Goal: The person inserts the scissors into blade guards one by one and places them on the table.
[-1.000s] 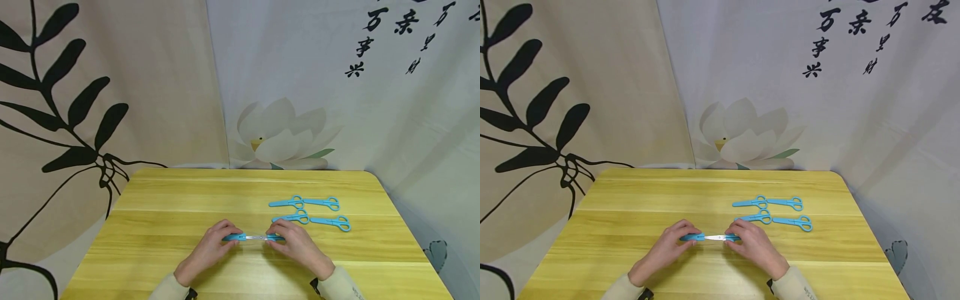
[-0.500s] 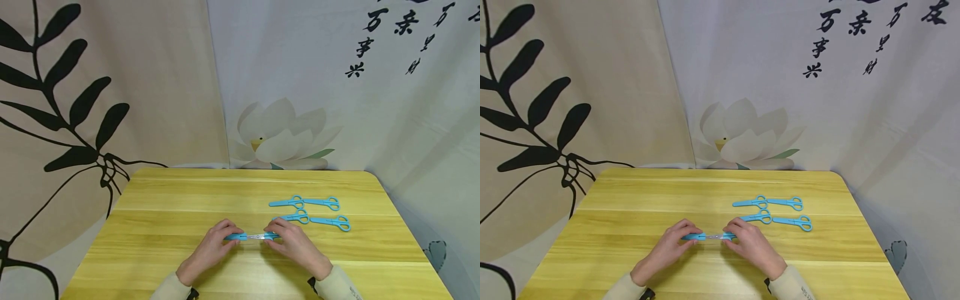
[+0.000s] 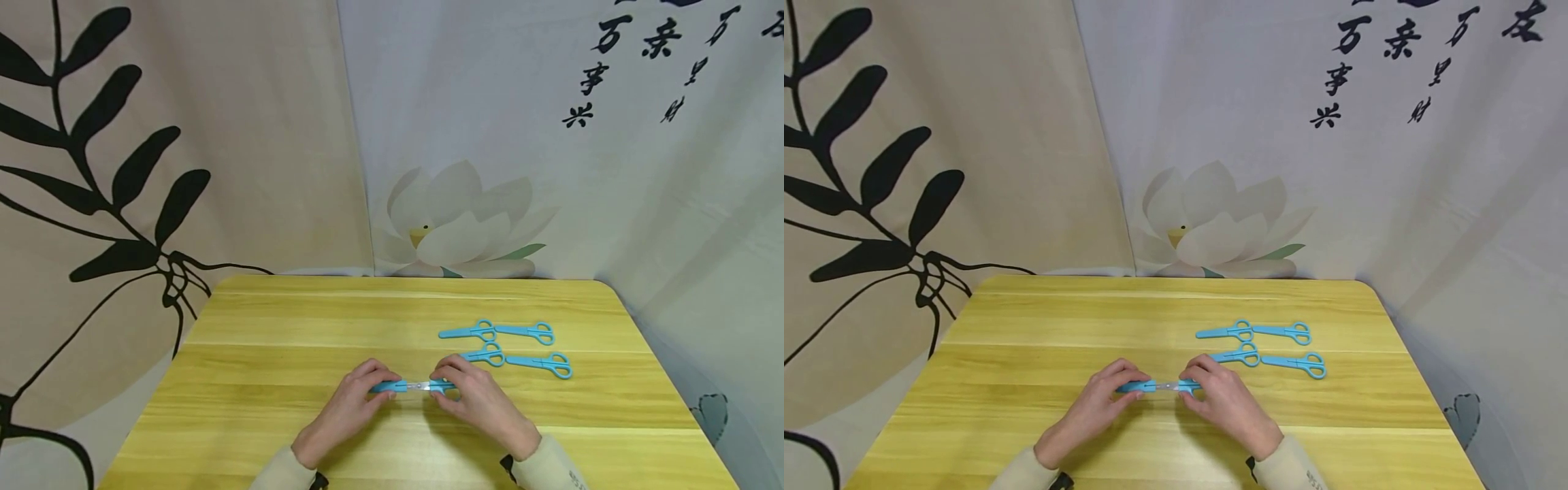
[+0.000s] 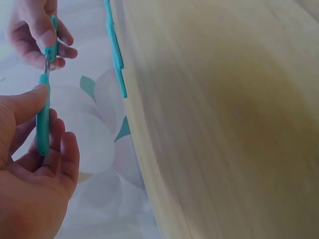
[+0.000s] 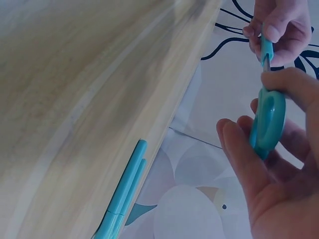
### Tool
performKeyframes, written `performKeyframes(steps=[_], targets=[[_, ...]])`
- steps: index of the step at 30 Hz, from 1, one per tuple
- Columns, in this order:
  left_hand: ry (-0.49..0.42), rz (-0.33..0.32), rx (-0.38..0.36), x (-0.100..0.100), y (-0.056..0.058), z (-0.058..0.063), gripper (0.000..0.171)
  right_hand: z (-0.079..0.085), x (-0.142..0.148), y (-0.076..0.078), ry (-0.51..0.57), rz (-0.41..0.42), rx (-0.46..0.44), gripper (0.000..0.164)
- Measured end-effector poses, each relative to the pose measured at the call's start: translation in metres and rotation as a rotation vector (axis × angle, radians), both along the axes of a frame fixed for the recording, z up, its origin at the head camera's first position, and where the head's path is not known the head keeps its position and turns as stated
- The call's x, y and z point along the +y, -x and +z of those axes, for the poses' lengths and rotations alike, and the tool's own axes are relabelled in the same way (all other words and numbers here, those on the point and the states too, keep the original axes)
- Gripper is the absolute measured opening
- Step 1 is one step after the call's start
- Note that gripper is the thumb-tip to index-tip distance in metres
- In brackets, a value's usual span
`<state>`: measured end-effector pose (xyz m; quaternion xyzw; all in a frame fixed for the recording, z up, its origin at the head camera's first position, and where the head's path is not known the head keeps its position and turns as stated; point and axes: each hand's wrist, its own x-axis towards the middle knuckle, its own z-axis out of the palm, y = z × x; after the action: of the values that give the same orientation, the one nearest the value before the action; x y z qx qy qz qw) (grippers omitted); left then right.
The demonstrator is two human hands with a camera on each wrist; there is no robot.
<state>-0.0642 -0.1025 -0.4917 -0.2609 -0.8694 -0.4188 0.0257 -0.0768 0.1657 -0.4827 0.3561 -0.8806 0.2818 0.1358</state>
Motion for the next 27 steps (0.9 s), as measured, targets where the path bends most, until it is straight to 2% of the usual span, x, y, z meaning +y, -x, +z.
performKeyframes(steps=[9, 27], targets=[[0.0, -0.005, 0.013, 0.0006, 0.0012, -0.0012, 0.024, 0.0004, -0.0019, 0.0002, -0.013, -0.012, 0.021, 0.023], [-0.004, -0.013, 0.028, 0.0051, 0.0016, -0.0009, 0.023, -0.0027, -0.0051, 0.0011, 0.021, 0.022, 0.022, 0.024]])
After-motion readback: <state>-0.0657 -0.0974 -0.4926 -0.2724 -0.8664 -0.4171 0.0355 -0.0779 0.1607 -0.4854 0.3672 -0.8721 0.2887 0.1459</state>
